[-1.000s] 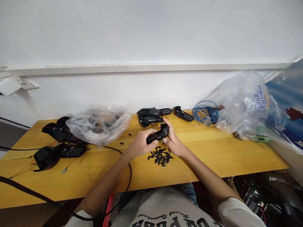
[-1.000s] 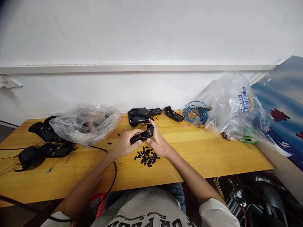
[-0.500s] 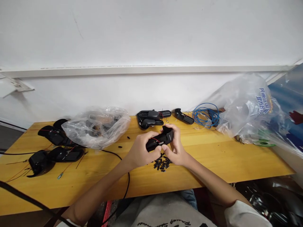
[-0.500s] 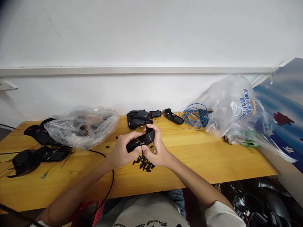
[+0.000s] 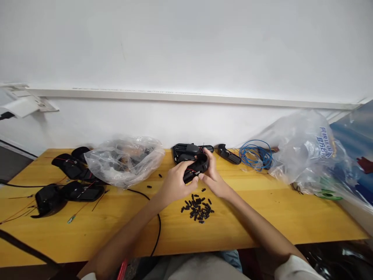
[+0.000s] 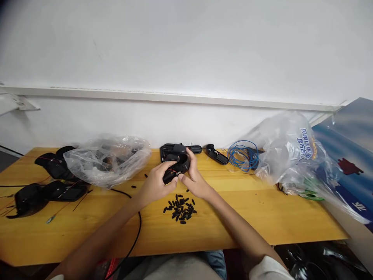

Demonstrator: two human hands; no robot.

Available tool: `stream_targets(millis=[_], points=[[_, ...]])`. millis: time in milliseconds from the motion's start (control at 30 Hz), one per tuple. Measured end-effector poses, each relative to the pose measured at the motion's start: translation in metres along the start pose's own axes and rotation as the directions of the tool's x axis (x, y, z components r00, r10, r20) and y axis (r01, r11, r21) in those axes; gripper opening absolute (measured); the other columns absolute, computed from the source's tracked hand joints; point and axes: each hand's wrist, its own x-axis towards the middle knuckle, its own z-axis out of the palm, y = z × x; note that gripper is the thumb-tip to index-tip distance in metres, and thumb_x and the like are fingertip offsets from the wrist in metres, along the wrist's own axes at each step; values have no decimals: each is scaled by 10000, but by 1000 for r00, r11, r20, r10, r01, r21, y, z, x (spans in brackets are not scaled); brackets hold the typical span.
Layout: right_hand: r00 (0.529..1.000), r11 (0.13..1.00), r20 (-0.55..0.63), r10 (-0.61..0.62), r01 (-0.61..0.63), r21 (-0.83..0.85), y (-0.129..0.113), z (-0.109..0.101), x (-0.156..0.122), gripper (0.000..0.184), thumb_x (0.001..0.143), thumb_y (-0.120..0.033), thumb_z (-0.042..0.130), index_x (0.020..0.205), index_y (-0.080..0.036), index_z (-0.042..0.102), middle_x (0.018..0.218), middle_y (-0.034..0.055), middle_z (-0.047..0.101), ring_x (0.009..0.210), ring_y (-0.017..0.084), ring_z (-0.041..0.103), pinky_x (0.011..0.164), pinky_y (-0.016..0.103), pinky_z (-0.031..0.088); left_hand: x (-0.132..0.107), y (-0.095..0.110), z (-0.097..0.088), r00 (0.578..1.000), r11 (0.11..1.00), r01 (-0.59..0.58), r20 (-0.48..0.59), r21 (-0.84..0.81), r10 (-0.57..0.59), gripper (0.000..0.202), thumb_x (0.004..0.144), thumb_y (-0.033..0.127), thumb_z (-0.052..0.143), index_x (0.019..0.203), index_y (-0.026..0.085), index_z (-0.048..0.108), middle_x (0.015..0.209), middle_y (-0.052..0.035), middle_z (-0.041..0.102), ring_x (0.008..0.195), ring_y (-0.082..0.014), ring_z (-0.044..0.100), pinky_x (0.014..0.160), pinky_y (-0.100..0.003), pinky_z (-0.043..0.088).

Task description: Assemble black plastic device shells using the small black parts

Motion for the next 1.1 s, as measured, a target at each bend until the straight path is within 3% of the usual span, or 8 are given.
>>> stream_targets(millis=[133,233,333,467,633,767,900,1100], points=[[995,985,86,59,-72,154,19,9,-4,1007,1081,-635,653,1776,-332,-10,1842,161,183,1705,322,280,1395,566,250,-10,-26,6,998,1000,13,56,-14,-12,536,969,341,686,1479,180,647,1423,-185,752,1289,-365,748,1122,-519,615],[998,974,21,57,-60,217,21,19,-9,1012,1057,-646,697,1769,-363,36,1853,156,176,1688,310,315,1369,555,310,-18,-30,12,999,990,10,50,-139,-3,510,1065,389,572,1525,174,619,1525,-189,700,1404,-353,688,1214,-532,557],[997,955,-13,74,-67,289,22,30,-12,927,1035,-678,708,1736,-349,198,1789,149,338,1613,303,428,1327,537,387,-26,-26,24,996,978,92,12,-186,-91,565,1124,449,488,1616,174,530,1627,-191,616,1508,-344,602,1277,-544,497],[970,911,-60,235,-198,363,21,40,-15,776,1003,-723,704,1612,-306,466,1610,111,571,1492,297,539,1275,494,452,-32,-18,36,988,975,157,34,-160,-153,574,1156,478,430,1659,204,467,1665,-182,556,1564,-328,517,1318,-557,438],[916,673,-30,400,-272,688,15,36,-10,563,936,-645,757,1369,-297,663,1263,67,751,1053,271,730,894,399,619,-25,-17,31,999,1000,17,-48,10,-17,565,1104,522,553,1570,202,529,1475,-192,624,1514,-373,470,1307,-618,399],[887,518,18,462,-286,806,9,22,-6,386,923,-597,717,1023,-225,749,874,51,744,736,234,659,704,349,565,-15,-15,29,984,996,-67,-159,54,75,656,1105,516,547,1638,169,387,1444,-218,584,1455,-360,513,1272,-605,425],[903,390,127,410,-300,870,0,15,-6,386,939,-562,672,1009,-190,746,808,66,697,670,213,565,583,304,468,8,-5,25,963,994,-102,-249,30,107,748,1118,633,466,1679,149,364,1652,-260,453,1553,-378,462,1315,-595,373],[895,263,231,381,-345,901,-9,13,-6,379,1026,-535,641,1089,-167,705,923,98,679,668,175,494,519,255,385,50,13,18,998,953,-58,-25,-298,53,711,1145,700,253,1281,190,730,1262,-144,784,1193,-292,732,1082,-437,572]])
